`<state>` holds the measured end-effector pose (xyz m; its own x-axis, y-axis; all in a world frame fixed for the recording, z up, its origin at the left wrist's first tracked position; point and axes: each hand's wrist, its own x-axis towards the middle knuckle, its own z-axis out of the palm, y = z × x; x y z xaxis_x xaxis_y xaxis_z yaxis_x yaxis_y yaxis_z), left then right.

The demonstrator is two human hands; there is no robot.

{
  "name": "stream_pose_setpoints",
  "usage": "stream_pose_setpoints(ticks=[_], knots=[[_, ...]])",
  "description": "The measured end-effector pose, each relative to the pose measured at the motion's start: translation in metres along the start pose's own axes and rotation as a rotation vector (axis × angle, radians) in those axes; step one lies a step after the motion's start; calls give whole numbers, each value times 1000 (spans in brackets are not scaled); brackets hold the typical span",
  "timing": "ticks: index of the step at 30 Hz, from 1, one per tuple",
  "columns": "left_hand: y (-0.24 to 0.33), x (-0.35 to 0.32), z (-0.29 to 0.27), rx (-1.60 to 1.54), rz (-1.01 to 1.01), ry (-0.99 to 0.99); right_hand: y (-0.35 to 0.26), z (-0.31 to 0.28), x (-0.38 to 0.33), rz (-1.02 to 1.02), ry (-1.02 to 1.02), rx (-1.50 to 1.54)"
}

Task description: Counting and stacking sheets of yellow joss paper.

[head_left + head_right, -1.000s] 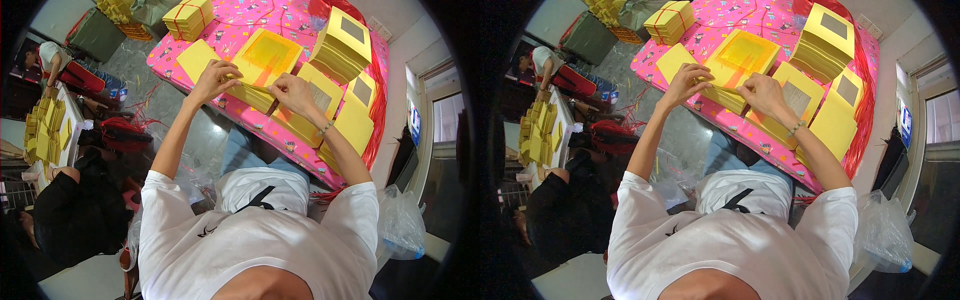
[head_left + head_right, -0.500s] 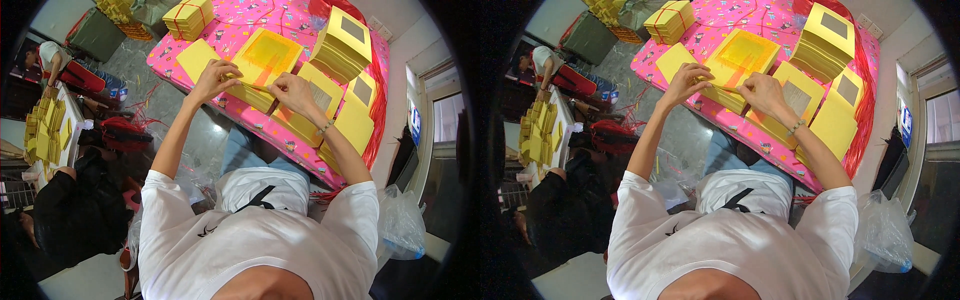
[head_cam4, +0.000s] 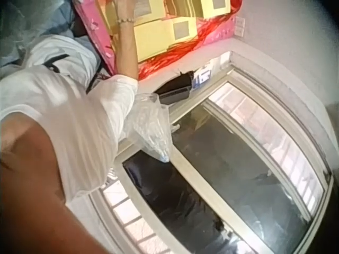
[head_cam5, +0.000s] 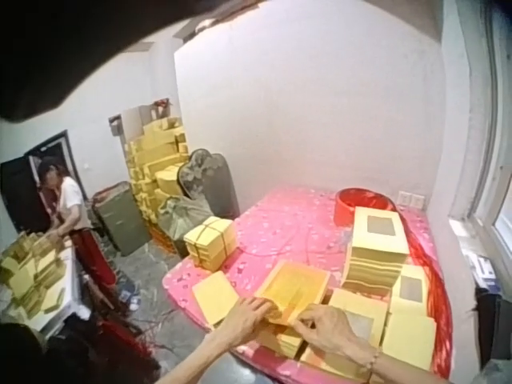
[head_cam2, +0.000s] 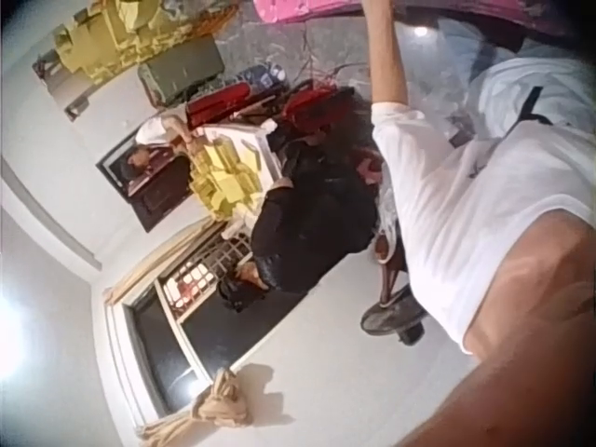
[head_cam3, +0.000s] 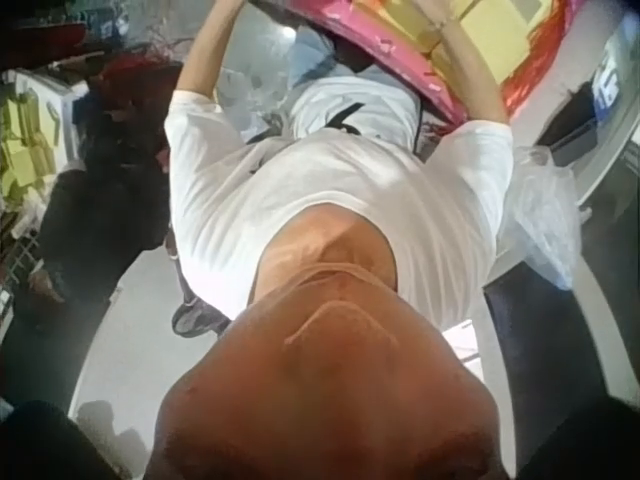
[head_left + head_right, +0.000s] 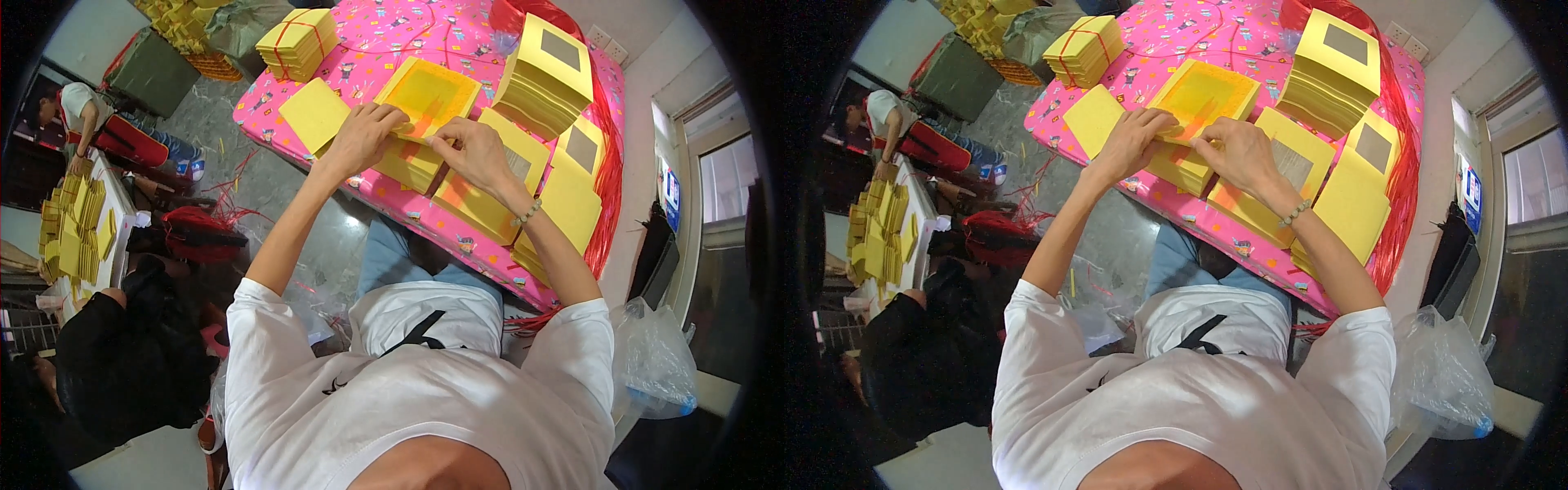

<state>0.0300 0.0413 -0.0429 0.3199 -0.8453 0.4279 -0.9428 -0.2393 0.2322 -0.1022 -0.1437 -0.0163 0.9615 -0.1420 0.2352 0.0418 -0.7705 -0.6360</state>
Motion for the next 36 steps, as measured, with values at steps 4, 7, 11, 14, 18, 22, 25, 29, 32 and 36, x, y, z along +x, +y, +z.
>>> stream_pose_setpoints(ticks=[4, 7, 11, 14, 18, 22, 25, 29, 32, 36], knots=[[5, 3, 2, -98, -62, 158, 10, -2, -4, -114, 285, 66], [0, -8, 11, -361, -297, 400, 5, -7, -7, 165, 289, 243], [28, -8, -3, -1087, -322, 289, 13, -7, -6, 136, 191, 645], [41, -13, -9, -1207, -314, 152, 14, -4, -6, -18, 153, 657], [54, -15, -12, -1248, -347, 103, 3, -1, -15, 6, -82, 905], [59, -12, -10, -597, -392, 324, -4, -2, -22, 27, -94, 927], [64, -8, -9, -438, -399, 526, -9, -5, -23, 46, -72, 910], [68, -3, -20, -1278, -463, 207, -3, -8, -22, 82, -71, 910], [69, 1, -22, -1350, -478, 162, 0, -13, -23, 150, -85, 939], [74, 7, -28, -1328, -537, 67, -7, -25, -26, 225, -177, 946]])
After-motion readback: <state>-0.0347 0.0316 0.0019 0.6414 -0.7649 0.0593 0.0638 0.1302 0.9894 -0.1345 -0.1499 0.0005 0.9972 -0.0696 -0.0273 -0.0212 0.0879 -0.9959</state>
